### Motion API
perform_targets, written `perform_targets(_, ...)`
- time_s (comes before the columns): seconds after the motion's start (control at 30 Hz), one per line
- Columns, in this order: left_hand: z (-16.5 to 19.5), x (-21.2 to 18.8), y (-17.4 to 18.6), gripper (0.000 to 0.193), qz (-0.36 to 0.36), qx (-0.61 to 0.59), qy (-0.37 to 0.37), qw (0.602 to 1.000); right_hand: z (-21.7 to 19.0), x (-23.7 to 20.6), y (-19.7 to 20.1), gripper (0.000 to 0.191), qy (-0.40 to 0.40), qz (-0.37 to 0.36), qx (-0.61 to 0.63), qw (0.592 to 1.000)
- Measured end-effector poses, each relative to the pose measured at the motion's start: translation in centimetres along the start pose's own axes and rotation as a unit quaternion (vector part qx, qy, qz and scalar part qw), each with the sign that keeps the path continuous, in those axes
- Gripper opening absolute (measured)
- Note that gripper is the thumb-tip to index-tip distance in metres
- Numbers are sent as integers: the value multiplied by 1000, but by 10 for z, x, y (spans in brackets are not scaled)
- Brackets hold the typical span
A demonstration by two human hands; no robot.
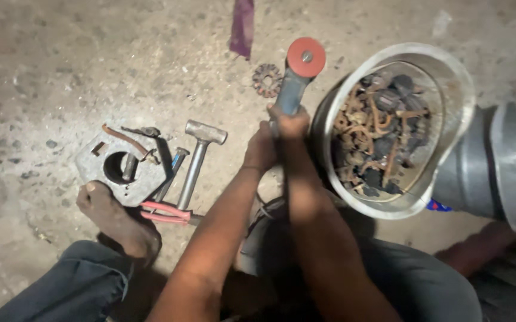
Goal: The person sits on the workshop floor and uses an angle grinder to grind rusted metal pieces, producing sparks. They then hammer a metal piece on a heavy plate, sort through a bucket of rusted metal parts, and resume grinding more pieces.
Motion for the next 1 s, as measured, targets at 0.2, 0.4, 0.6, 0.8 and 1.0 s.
perform_targets(0.2, -8, 7, 4, 36, -112, 96, -61, 987, 21, 19, 2, 54, 80, -9, 22, 996)
perform_targets(0.4, -15, -23, 19, 30, -162, 115, -83, 977, 50, 24, -8, 52, 106, 1, 63, 992)
perform_targets(0.6, -21, -25, 113, 19, -208, 284, -28, 936, 61, 12, -32, 72, 149, 221, -114, 957)
perform_targets(0.8, -18, -13, 289, 18, -27, 427, -3, 904, 50, -14, -26, 76, 98, 149, -98, 979)
perform_targets(1.0, -52, -73, 302, 39, -15, 351, -92, 932, 36, -44, -21, 79, 173, 201, -146, 953)
Point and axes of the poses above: each hand's wrist, its own x-axis towards the middle knuckle, its own y-axis out of the back of the hand, z = x × y, the point moved 1 cm from there along x, towards the middle knuckle, and after that the axes turned 10 degrees about -x, right-handed, at the moved point
